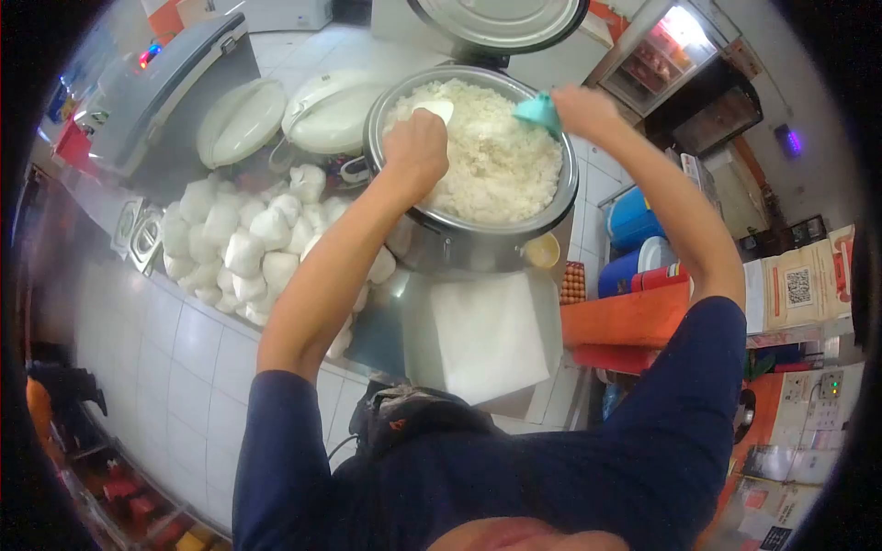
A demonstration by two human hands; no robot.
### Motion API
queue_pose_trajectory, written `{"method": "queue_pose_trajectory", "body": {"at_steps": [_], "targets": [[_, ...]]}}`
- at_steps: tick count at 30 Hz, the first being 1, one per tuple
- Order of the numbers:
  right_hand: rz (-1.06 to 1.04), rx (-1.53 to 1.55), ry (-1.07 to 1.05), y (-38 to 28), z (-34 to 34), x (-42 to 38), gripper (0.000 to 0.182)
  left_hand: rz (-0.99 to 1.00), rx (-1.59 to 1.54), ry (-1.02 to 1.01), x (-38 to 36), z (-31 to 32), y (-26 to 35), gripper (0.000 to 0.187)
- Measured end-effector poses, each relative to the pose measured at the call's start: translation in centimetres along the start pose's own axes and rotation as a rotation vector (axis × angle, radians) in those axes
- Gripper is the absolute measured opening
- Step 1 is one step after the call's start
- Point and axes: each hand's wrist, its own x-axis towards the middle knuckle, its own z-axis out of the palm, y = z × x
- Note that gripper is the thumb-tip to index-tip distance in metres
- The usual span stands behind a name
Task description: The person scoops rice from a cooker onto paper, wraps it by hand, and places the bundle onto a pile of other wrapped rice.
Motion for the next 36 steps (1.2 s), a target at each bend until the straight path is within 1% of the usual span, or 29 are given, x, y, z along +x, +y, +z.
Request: {"method": "queue_pose_trajectory", "body": {"at_steps": [1, 3, 4, 6, 7, 9, 10, 11, 12, 13, 15, 16, 18, 19, 21, 22, 24, 25, 27, 28, 30, 31, 33, 34, 36], "targets": [[0.002, -0.014, 0.006, 0.1, 0.4, -0.5, 0.017, 0.004, -0.008, 0.013, 0.3, -0.4, -0.3, 0.022], [-0.034, 0.014, -0.185, -0.1, 0.9, -1.5, 0.024, 0.020, -0.082, 0.064, 0.0, -0.5, -1.2, 0.020], [-0.040, 0.011, -0.193, -0.2, 0.9, -1.8, 0.024, 0.014, -0.089, 0.059, -0.3, -0.4, -1.5, 0.020], [0.158, 0.161, -0.572, -0.5, -0.3, -1.2, 0.027, 0.106, -0.149, 0.165, -0.4, -0.6, -2.2, 0.017], [0.151, 0.148, -0.569, -1.0, -0.9, -1.0, 0.027, 0.097, -0.155, 0.175, -0.3, -0.6, -2.4, 0.017], [0.113, 0.113, -0.516, -2.4, -1.3, -1.5, 0.026, 0.191, -0.139, 0.225, -0.2, 0.0, -2.3, 0.014], [0.215, 0.210, -0.554, -3.0, -1.7, -1.2, 0.025, 0.195, -0.138, 0.220, -0.1, 0.2, -2.1, 0.014], [0.219, 0.215, -0.558, -3.2, -1.4, -1.0, 0.025, 0.200, -0.159, 0.222, 0.0, 0.3, -1.7, 0.016], [0.144, 0.206, -0.526, -3.3, -1.0, -0.9, 0.019, 0.207, -0.182, 0.220, -0.1, 0.5, -1.3, 0.017], [0.074, 0.197, -0.494, -3.5, -0.5, -1.0, 0.019, 0.216, -0.183, 0.208, -0.2, 0.6, -0.8, 0.017], [0.084, 0.375, -0.482, -4.7, 0.5, -0.5, 0.018, 0.126, -0.169, 0.029, 0.0, 0.4, 0.4, 0.022], [0.094, 0.380, -0.475, -5.5, 0.9, -0.1, 0.018, 0.138, -0.163, 0.030, 0.1, 0.4, 1.0, 0.022], [0.191, 0.569, -0.507, -6.8, 2.0, 0.6, 0.016, 0.025, -0.092, -0.101, 0.0, 0.3, 1.9, 0.024], [0.191, 0.584, -0.494, -6.4, 2.4, 0.9, 0.016, 0.030, -0.073, -0.098, 0.2, 0.5, 2.0, 0.024], [0.378, 1.058, -0.632, -5.6, 3.0, 1.1, 0.012, 0.057, -0.079, -0.029, 0.3, 1.1, 1.9, 0.024], [0.372, 1.075, -0.627, -5.5, 3.2, 0.5, 0.012, 0.058, -0.061, -0.032, 0.2, 1.0, 1.8, 0.024], [0.492, 1.499, -0.612, -4.9, 3.0, -0.7, 0.006, -0.065, -0.053, 0.003, 0.4, 0.4, 1.8, 0.028], [0.481, 1.507, -0.607, -4.6, 2.7, -1.0, 0.006, -0.067, -0.043, 0.008, 0.4, 0.0, 1.6, 0.028], [0.536, 1.763, -0.666, -4.0, 2.4, -1.8, 0.006, -0.027, -0.041, 0.197, 0.4, -0.9, 1.2, 0.027], [0.528, 1.771, -0.660, -3.8, 2.2, -2.0, 0.006, -0.024, -0.031, 0.201, 0.5, -1.3, 1.2, 0.027], [0.591, 2.034, -0.671, -3.3, 1.9, -2.4, 0.004, -0.161, -0.228, 0.256, 0.7, -2.2, 1.3, 0.034], [0.581, 2.042, -0.660, -3.2, 1.7, -2.5, 0.004, -0.154, -0.219, 0.264, 1.1, -2.0, 1.1, 0.034], [0.608, 2.184, -0.489, -3.5, 1.2, -2.5, 0.005, 0.147, -0.283, 0.504, 1.4, -1.2, 0.6, 0.025], [0.596, 2.186, -0.486, -3.9, 0.9, -2.5, 0.005, 0.148, -0.277, 0.512, 1.2, -0.9, 1.0, 0.025], [0.650, 2.266, -0.243, -5.1, 0.1, -2.4, 0.008, 0.173, -0.340, 0.356, 0.3, 0.1, 3.1, 0.026]]}}
